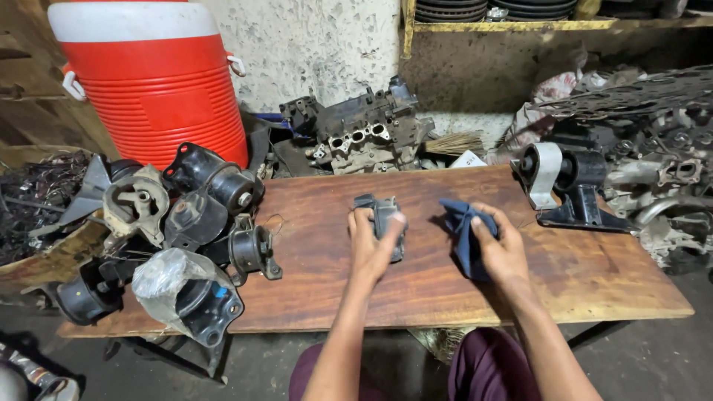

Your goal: The person sits on the floor in a workshop and uses a blue cloth to wipe a small metal car part on a wooden table. They rotate the part to clean different sides and then place it into a bench vise.

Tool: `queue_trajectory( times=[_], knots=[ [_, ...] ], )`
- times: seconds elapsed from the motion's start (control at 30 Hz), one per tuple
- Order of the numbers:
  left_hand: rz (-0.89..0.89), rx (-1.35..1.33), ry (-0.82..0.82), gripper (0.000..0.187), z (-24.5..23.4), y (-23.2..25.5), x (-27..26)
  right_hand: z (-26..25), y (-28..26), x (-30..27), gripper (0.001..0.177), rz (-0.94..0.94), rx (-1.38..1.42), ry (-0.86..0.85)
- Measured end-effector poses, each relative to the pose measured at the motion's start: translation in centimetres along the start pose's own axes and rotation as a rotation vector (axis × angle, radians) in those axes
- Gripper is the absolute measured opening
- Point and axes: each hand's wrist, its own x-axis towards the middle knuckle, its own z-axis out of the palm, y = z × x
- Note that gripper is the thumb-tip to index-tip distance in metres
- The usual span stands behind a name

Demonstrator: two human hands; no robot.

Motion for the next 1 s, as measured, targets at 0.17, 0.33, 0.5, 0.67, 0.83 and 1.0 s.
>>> queue_trajectory(
  times=[0.17,0.33,0.5,0.67,0.83,1.0],
  knots=[
    [0.148,0.311,0.102,0.028,-2.5,-0.5,3.8,0.8,-2.2,-0.3,0.036,0.079,0.072,0.011],
    [-0.044,0.501,-0.266,0.050,-3.8,0.4,5.8,1.8,-0.9,-0.2,0.024,0.115,0.222,0.104],
    [-0.109,0.510,-0.290,0.052,-3.8,0.9,5.3,1.9,-1.2,0.3,0.022,0.076,0.450,0.097],
    [-0.176,0.425,-0.221,0.052,-2.3,-1.3,5.8,2.7,-1.2,0.8,0.042,-0.122,0.138,0.058],
    [-0.133,0.393,-0.124,0.042,-1.3,-2.9,6.6,5.7,-0.9,-1.8,0.054,-0.433,-0.069,-0.061],
    [-0.144,0.318,-0.044,0.045,-0.5,-4.8,8.1,6.7,3.4,-3.5,0.023,-0.662,-0.426,-0.135]
  ],
)
